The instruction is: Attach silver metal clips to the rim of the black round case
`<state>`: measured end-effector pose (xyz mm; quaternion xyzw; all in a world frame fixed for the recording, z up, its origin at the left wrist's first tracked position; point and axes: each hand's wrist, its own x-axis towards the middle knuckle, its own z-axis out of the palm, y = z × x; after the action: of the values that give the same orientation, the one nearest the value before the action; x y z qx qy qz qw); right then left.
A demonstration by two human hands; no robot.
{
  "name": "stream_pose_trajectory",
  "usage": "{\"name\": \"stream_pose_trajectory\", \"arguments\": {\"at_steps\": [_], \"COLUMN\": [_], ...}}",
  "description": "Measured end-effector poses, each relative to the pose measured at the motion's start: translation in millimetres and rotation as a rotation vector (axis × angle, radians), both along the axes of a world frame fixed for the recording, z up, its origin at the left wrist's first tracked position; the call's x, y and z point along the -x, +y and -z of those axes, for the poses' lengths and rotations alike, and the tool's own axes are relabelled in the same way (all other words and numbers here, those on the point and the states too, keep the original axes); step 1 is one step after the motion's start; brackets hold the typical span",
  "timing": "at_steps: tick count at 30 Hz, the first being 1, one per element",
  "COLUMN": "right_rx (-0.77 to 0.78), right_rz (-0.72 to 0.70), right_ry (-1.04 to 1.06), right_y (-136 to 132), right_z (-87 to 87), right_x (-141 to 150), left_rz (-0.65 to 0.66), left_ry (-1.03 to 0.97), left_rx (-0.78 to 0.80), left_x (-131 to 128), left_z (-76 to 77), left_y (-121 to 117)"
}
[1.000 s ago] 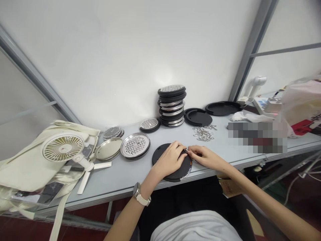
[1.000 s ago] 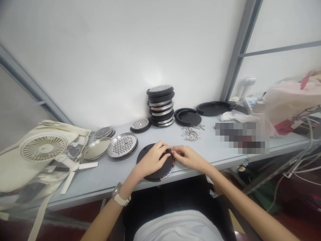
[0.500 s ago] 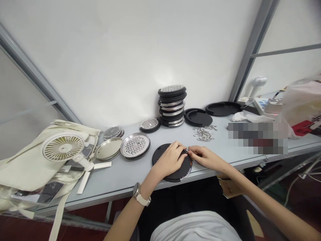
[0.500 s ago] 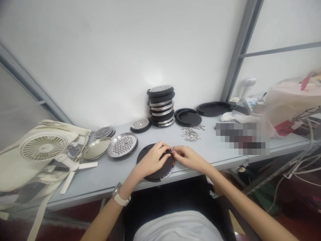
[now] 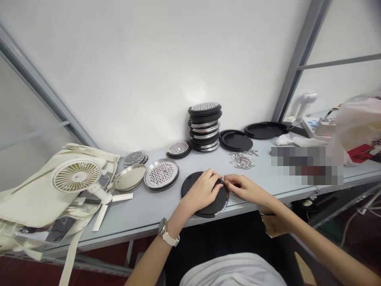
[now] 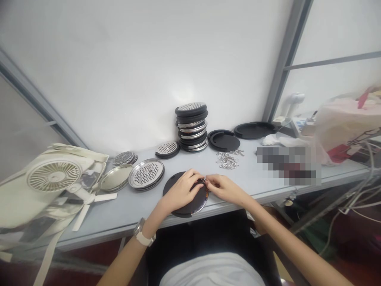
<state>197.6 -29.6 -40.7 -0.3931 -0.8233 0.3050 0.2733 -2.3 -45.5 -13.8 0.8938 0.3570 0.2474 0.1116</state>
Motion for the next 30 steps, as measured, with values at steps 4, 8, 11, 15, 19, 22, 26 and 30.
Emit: {"name": "stream_pose_trajectory", "arguments": {"at_steps": [4,8,11,15,19,22,26,30], "right_rx": [-0.009,-0.012,-0.01,0.0,-0.004,-0.006,-0.009,-0.024], "right_rz": [0.008,0.011,0.008,0.01,0.011,0.013,0.008,0.012], "right_ry": [-0.016,-0.015,-0.006,-0.001,0.002,0.0,-0.008,-0.005], "right_y": [-0.3,-0.2,-0.1,0.3,0.5,0.3,0.2,0.2], "right_z": [-0.9,-1.1,-1.2,-0.5,0.5,0.7,0.6,0.9], "right_x": [-0.1,0.2,0.6,0.9,0.9,0.7,0.3,0.4], "left_rz": [0.001,0.001,-0.001,0.004,0.005,0.005,0.002,0.008], "left_ry": [-0.003,0.0,0.0,-0.002,-0.003,-0.004,-0.002,0.013], "left_rx": [0.0,0.0,0.002,0.004,0.002,-0.001,-0.005,-0.007], "left_x": [-0.1,-0.3,-0.2,0.0,-0.1,-0.1,-0.4,-0.8], "left_z": [0.1,0.0,0.0,0.0,-0.4,-0.9,-1.0,-2.2], "left_y": [-0.2,-0.5,-0.3,0.0,-0.1,-0.5,-0.8,-1.2]}}
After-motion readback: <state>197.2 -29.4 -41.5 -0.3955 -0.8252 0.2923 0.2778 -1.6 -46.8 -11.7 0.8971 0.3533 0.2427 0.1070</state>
